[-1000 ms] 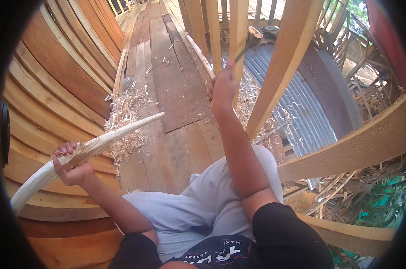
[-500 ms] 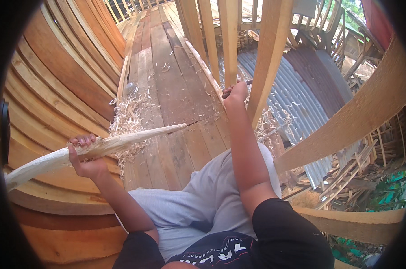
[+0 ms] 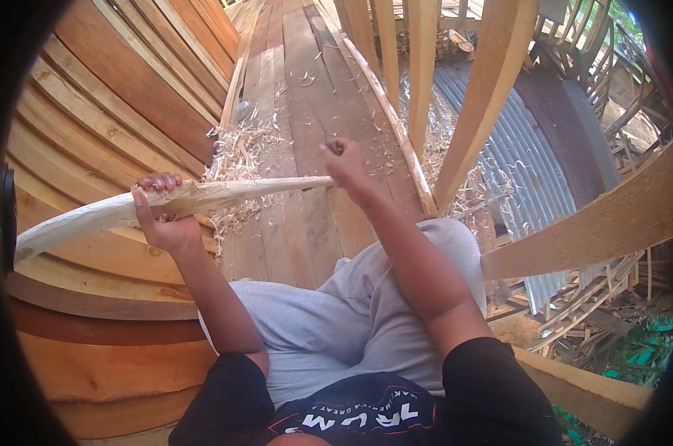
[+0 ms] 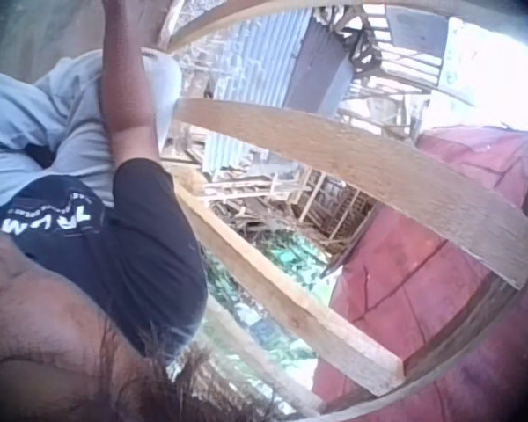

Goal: The person sits on a wooden floor and uses a knife to carve a long piece of wood, peeling away shavings and shaping the surface. The person rotates the wood and continues carving along its length.

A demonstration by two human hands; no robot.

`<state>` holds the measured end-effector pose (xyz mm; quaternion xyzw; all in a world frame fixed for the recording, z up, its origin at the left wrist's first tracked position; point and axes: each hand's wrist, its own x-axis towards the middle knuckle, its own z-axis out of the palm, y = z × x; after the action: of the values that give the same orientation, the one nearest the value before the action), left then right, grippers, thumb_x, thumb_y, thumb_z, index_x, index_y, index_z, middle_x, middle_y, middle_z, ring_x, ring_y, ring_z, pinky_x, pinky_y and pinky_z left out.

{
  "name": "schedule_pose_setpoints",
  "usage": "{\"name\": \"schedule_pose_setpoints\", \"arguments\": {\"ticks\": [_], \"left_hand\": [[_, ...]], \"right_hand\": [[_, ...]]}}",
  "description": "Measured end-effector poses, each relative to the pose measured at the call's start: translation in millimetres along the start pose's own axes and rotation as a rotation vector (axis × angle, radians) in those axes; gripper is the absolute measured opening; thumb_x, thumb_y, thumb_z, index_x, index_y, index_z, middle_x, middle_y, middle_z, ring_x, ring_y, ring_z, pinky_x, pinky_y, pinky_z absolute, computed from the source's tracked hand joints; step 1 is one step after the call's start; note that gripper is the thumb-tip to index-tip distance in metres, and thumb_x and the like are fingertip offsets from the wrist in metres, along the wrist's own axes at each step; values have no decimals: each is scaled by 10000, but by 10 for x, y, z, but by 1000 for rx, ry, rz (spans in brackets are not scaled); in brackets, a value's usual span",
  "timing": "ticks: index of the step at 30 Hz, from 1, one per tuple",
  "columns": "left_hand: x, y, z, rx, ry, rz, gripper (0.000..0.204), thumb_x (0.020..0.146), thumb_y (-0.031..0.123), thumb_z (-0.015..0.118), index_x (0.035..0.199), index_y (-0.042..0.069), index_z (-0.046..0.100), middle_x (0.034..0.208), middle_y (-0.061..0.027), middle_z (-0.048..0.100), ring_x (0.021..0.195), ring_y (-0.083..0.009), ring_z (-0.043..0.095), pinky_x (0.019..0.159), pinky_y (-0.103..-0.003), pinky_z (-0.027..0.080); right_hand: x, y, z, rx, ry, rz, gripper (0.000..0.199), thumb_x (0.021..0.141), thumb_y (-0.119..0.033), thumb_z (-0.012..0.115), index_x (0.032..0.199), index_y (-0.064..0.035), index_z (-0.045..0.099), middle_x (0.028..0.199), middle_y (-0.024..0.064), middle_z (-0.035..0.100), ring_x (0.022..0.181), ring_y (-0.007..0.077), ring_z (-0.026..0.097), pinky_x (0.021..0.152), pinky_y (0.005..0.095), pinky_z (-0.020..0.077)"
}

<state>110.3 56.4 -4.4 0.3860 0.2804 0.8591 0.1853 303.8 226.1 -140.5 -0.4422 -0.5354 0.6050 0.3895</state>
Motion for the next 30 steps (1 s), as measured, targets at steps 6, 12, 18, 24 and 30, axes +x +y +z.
{"name": "schedule_pose_setpoints", "arguments": {"ticks": [6, 12, 18, 24, 30], "left_hand": [[4, 9, -55, -13, 20, -14, 327, 839, 344, 608, 961, 72, 474, 837, -57, 453, 810, -193, 458, 826, -371, 390], [5, -1, -119, 34, -212, -18, 317, 797, 354, 565, 905, 73, 464, 873, -108, 484, 841, -230, 490, 820, -406, 418], [31, -91, -240, -70, -188, -6, 311, 814, 377, 564, 868, 87, 466, 757, -86, 491, 703, -208, 476, 706, -371, 404], [51, -57, -224, -57, -157, 12, 289, 827, 371, 565, 868, 96, 489, 735, -61, 489, 668, -185, 453, 677, -349, 384], [-8, -72, -163, -49, -172, 7, 299, 827, 371, 567, 879, 88, 487, 736, -62, 481, 684, -186, 462, 687, -353, 389]], "right_hand": [[-126, 408, 516, -294, -386, 348, 542, 1008, -425, 294, 778, -27, 581, 649, 83, 563, 482, 197, 519, 446, 363, 398], [-155, 423, 645, -566, -197, 120, 621, 979, -383, 252, 938, 97, 644, 1000, 358, 609, 997, 500, 575, 935, 526, 417], [-391, -14, 800, -649, -177, 2, 561, 945, -342, 297, 925, 98, 644, 1008, 344, 606, 978, 492, 580, 893, 529, 434], [-102, 482, 504, -781, -194, 64, 461, 934, -279, 310, 969, 6, 671, 1005, 282, 643, 943, 432, 627, 852, 498, 479], [-277, 116, 690, -681, -186, -19, 517, 937, -321, 305, 909, 70, 643, 1010, 335, 606, 984, 474, 580, 877, 519, 449]]}}
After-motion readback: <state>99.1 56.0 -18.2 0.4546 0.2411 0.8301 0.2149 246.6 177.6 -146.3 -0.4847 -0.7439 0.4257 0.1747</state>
